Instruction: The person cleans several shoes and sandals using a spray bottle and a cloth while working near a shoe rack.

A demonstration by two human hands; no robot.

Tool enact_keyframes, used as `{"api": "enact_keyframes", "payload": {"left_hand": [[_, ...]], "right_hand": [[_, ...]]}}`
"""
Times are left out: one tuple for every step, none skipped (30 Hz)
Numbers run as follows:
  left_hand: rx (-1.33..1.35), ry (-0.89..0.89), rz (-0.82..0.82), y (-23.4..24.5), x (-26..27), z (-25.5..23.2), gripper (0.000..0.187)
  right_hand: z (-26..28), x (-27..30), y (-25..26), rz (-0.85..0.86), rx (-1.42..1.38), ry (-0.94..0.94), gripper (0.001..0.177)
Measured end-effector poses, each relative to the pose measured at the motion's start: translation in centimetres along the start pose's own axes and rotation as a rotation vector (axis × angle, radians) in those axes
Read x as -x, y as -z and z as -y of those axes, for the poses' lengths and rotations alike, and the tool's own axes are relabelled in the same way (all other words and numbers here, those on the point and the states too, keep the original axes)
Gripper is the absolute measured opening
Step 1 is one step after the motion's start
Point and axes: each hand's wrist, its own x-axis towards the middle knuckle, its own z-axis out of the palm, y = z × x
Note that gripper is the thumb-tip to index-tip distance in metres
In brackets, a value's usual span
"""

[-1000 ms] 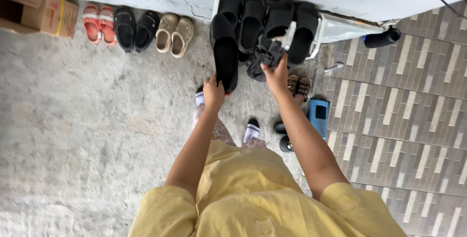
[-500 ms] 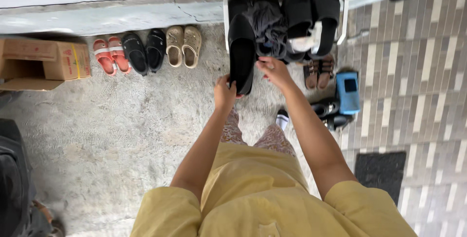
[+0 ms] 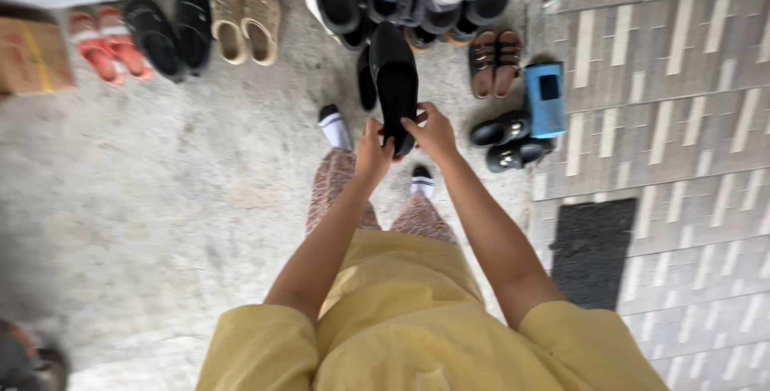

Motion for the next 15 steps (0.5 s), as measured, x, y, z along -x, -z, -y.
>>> {"api": "enact_keyframes", "payload": {"left_hand": [[-0.034,0.046,0.026,-1.3,0.9,0.5,0.027],[-0.015,0.053,0.017,-2.6,1.9,0.9,0.027],[-0.035,0.031,0.059,-3.8,2.8,1.4,0.028],[-0.072,0.012,0.106,-4.5,3.9,2.0,0.030],[-0.069,0.023,0.102,-5.7,4.8,2.7,0.030],[-0.068,0.119,0.179,-7.1,5.4,3.5,0.032],[-0.067,0.216,0.256,-8.3,6.1,4.6,0.035],[-0.070,0.213,0.259,-9.6,6.5,5.8,0.035],[-0.203,0.081,0.244,-10.9,6.9,7.0,0.035],[-0.336,-0.054,0.230,-12.0,7.2,8.1,0.037],[-0.339,-0.058,0.235,-12.9,7.7,9.1,0.037],[-0.283,0.045,0.268,-13.5,8.2,9.9,0.041],[-0.228,0.148,0.301,-13.9,8.6,10.5,0.047],[-0.240,0.140,0.313,-14.1,8.9,10.9,0.047],[-0.238,0.107,0.313,-14.2,9.1,11.2,0.048]], "right_hand": [[-1.9,0.4,0.9,-0.002,0.022,0.004,0.052],[-4.2,1.0,1.5,0.027,-0.109,-0.004,0.046],[-6.6,1.3,2.2,0.056,-0.240,-0.014,0.042],[-9.0,1.7,2.5,0.065,-0.235,-0.020,0.042],[-11.4,2.0,3.4,0.058,-0.233,0.027,0.041],[-13.5,2.4,4.0,0.046,-0.237,0.074,0.040],[-15.4,2.9,4.5,0.050,-0.240,0.069,0.040],[-16.9,3.4,5.1,0.003,-0.198,0.073,0.043],[-18.2,3.9,5.6,-0.044,-0.156,0.076,0.047],[-19.3,4.3,6.0,-0.049,-0.161,0.075,0.047],[-20.3,4.8,6.2,-0.072,-0.157,0.066,0.046],[-21.1,4.9,6.0,-0.099,-0.159,0.060,0.046],[-21.8,5.0,5.8,-0.109,-0.170,0.062,0.046],[-22.5,5.1,5.5,-0.120,-0.177,0.024,0.047],[-23.1,5.0,5.1,-0.131,-0.184,-0.014,0.047]]}}
